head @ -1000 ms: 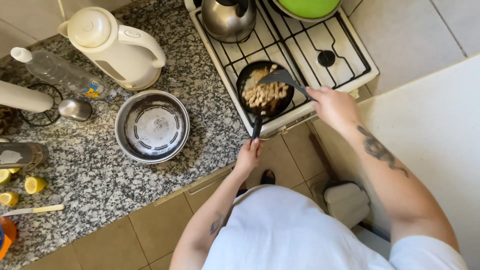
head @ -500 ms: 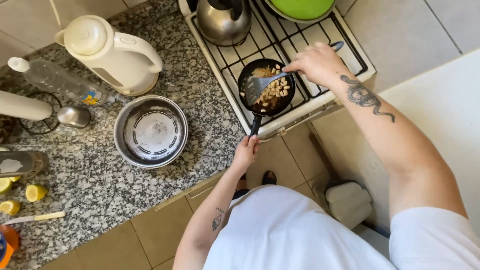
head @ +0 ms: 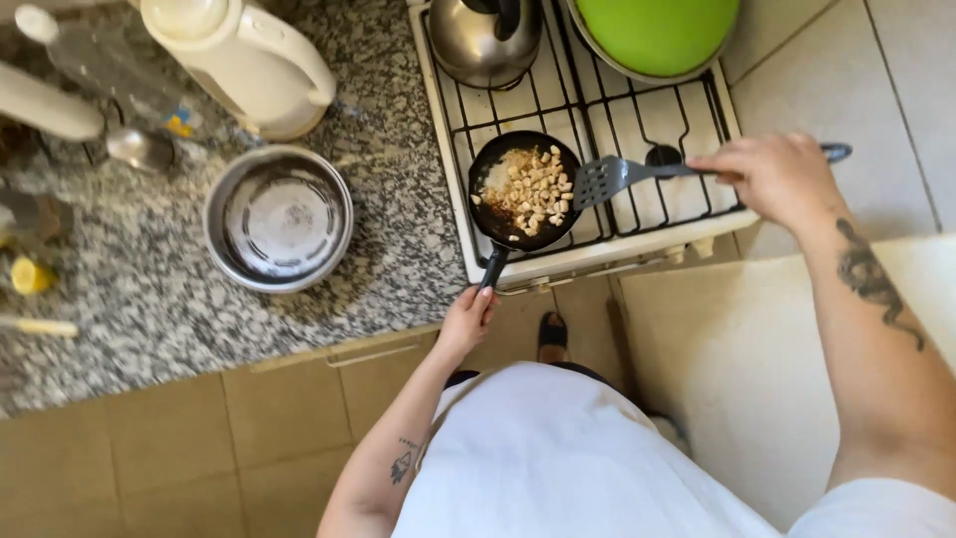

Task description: Preparing a food dressing by sautéing nuts and mixing them with oil and lemon juice.

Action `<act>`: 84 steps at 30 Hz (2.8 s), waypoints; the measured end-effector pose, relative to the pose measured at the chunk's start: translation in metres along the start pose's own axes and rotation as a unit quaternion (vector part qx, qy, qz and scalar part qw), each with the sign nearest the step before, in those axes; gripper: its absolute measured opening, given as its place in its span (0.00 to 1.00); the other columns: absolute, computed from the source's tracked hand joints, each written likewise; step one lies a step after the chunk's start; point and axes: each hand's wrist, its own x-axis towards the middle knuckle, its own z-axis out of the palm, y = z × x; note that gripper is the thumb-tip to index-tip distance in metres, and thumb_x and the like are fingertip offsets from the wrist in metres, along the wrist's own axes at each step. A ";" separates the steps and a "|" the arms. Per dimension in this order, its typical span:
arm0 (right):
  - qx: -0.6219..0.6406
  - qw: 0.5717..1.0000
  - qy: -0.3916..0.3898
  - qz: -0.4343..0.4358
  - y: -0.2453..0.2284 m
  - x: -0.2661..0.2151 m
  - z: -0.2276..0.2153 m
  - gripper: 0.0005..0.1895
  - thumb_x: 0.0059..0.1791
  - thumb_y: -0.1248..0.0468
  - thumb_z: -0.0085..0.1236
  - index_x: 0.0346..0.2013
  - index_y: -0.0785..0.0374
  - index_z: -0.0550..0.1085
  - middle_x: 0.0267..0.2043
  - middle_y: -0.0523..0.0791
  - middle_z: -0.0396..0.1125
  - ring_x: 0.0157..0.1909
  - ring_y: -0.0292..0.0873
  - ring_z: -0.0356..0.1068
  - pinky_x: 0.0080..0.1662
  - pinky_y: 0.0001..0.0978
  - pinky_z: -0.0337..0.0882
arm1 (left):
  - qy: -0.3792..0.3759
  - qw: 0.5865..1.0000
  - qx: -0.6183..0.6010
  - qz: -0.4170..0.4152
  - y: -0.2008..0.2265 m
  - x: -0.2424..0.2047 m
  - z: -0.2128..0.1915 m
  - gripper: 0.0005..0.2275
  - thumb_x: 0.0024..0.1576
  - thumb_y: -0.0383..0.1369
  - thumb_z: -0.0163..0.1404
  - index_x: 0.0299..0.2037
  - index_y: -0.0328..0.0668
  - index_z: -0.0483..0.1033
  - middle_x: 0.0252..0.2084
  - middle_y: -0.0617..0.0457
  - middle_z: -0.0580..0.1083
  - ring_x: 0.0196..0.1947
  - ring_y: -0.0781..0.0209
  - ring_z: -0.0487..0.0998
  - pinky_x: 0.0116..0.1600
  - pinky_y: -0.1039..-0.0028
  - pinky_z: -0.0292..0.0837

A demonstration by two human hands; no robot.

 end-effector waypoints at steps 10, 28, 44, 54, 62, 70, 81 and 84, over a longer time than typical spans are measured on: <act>-0.020 0.976 0.122 -0.179 0.075 0.064 0.130 0.17 0.50 0.53 0.48 0.52 0.28 0.69 0.47 0.30 0.67 0.49 0.38 0.68 0.51 0.34 0.63 | 0.087 0.994 -0.065 0.005 -0.020 0.001 0.050 0.12 0.61 0.40 0.39 0.35 0.39 0.67 0.15 0.56 0.56 0.07 0.70 0.55 0.07 0.82 0.52; -0.166 0.941 0.208 -0.211 0.007 0.052 0.077 0.19 0.45 0.62 0.45 0.46 0.35 0.71 0.35 0.36 0.66 0.35 0.43 0.69 0.38 0.36 0.65 | 0.099 0.992 -0.076 0.016 -0.016 -0.001 0.062 0.12 0.61 0.40 0.39 0.35 0.39 0.68 0.15 0.56 0.57 0.08 0.70 0.57 0.09 0.83 0.55; -0.190 0.958 0.176 -0.122 0.013 -0.015 0.078 0.21 0.43 0.63 0.47 0.49 0.40 0.71 0.34 0.41 0.65 0.34 0.47 0.71 0.38 0.41 0.70 | 0.103 0.983 -0.144 0.044 -0.016 0.007 0.091 0.11 0.62 0.38 0.36 0.36 0.39 0.66 0.16 0.56 0.58 0.08 0.69 0.56 0.10 0.83 0.55; -0.103 0.970 0.200 -0.090 -0.038 -0.003 0.120 0.26 0.39 0.66 0.50 0.52 0.47 0.71 0.34 0.46 0.65 0.31 0.52 0.70 0.35 0.45 0.71 | 0.078 0.983 -0.152 0.063 -0.018 0.023 0.109 0.10 0.63 0.36 0.33 0.38 0.38 0.64 0.19 0.55 0.61 0.12 0.67 0.62 0.13 0.80 0.62; -0.098 0.973 0.187 -0.096 -0.036 0.026 0.110 0.25 0.40 0.66 0.48 0.51 0.46 0.73 0.29 0.45 0.65 0.28 0.52 0.70 0.32 0.45 0.71 | 0.073 0.981 -0.164 0.071 -0.015 0.016 0.105 0.10 0.63 0.36 0.33 0.38 0.38 0.64 0.19 0.55 0.60 0.12 0.67 0.62 0.13 0.80 0.62; -0.007 0.990 0.135 -0.034 -0.031 0.050 0.083 0.17 0.49 0.57 0.43 0.50 0.40 0.72 0.37 0.44 0.69 0.33 0.58 0.72 0.37 0.50 0.72 | 0.072 0.983 -0.156 0.066 -0.023 0.022 0.102 0.10 0.63 0.36 0.34 0.37 0.38 0.65 0.19 0.54 0.61 0.12 0.67 0.62 0.13 0.80 0.61; 0.384 0.921 0.030 0.061 -0.044 0.023 0.137 0.17 0.50 0.61 0.47 0.54 0.50 0.71 0.35 0.49 0.71 0.29 0.46 0.71 0.38 0.36 0.69 | 0.059 0.984 -0.155 0.071 -0.020 0.011 0.093 0.10 0.63 0.36 0.34 0.39 0.37 0.65 0.20 0.55 0.60 0.12 0.68 0.61 0.14 0.80 0.61; 0.448 0.890 0.017 0.075 -0.038 0.028 0.142 0.16 0.49 0.62 0.49 0.52 0.50 0.72 0.33 0.48 0.71 0.25 0.40 0.69 0.33 0.30 0.68 | 0.062 0.983 -0.156 0.074 -0.018 0.011 0.092 0.10 0.63 0.36 0.34 0.39 0.37 0.65 0.20 0.55 0.59 0.11 0.67 0.61 0.14 0.79 0.61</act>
